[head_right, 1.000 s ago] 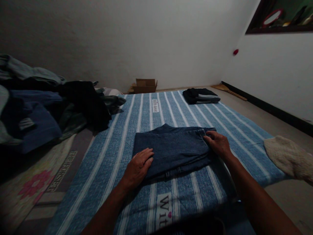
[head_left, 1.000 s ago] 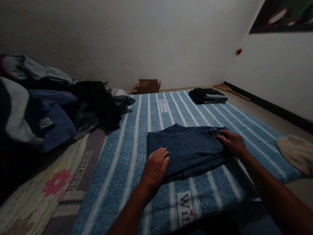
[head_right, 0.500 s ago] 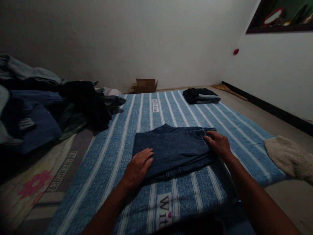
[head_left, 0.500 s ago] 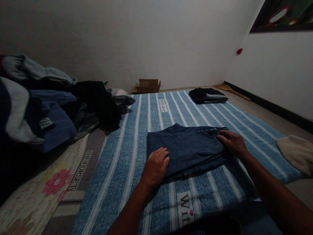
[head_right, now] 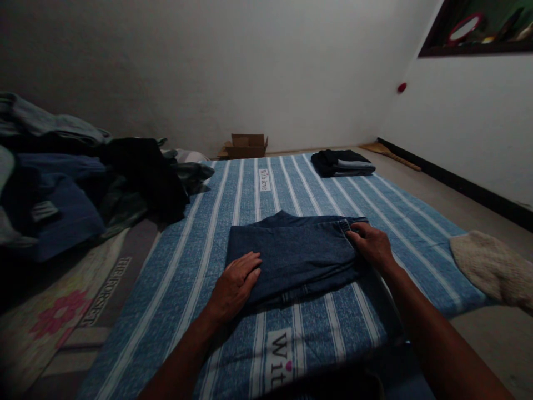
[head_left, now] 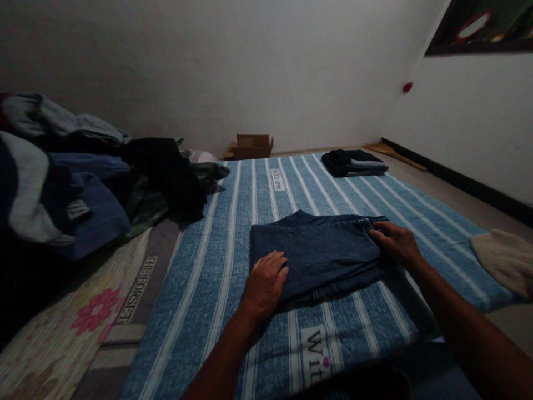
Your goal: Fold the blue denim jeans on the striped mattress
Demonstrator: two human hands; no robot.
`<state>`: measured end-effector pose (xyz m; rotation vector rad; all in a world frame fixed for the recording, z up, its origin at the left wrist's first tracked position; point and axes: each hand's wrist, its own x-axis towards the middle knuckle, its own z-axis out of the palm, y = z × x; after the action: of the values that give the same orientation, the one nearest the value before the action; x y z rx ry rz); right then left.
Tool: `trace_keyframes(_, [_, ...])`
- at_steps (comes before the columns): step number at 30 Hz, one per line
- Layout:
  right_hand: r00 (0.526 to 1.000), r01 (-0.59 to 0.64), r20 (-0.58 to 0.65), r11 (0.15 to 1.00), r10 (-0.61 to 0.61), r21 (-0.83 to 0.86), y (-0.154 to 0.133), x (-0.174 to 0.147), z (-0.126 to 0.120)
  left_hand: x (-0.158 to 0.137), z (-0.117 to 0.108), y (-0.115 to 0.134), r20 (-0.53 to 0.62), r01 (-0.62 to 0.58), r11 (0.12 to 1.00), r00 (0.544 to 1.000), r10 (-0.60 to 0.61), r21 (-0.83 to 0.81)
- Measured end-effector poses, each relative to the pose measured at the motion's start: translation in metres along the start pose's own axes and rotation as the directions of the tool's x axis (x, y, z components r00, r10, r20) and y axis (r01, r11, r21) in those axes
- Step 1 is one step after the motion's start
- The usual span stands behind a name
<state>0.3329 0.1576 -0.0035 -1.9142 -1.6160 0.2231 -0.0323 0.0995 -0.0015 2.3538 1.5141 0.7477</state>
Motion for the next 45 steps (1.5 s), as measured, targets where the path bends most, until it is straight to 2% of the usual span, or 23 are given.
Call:
trace_keyframes(14, [1.000,-0.013,0.007,0.998,0.013,0.059,0.0056,0.0012,0.0023,-0.0002,-0.0012,0.0003,0.012,0.010,1.000,1.000,-0.010,-0.001])
trace_keyframes(21, [1.000,0.024,-0.001,1.000,-0.024,0.013,0.0029,0.0007,0.0005,-0.0006,-0.0001,-0.0010,-0.007,-0.002,1.000,1.000,0.002,-0.016])
trace_keyframes(27, [0.999,-0.017,0.032,1.000,0.016,0.026,0.0029,0.0010,0.0002,-0.0004,0.0004,-0.0013,0.001,-0.001,1.000,1.000,0.001,-0.002])
trace_keyframes(45, [1.000,0.013,0.028,1.000,-0.013,-0.027,0.0023,0.0020,0.0007,-0.0004,-0.0001,-0.0007,0.003,0.006,1.000,1.000,-0.006,-0.007])
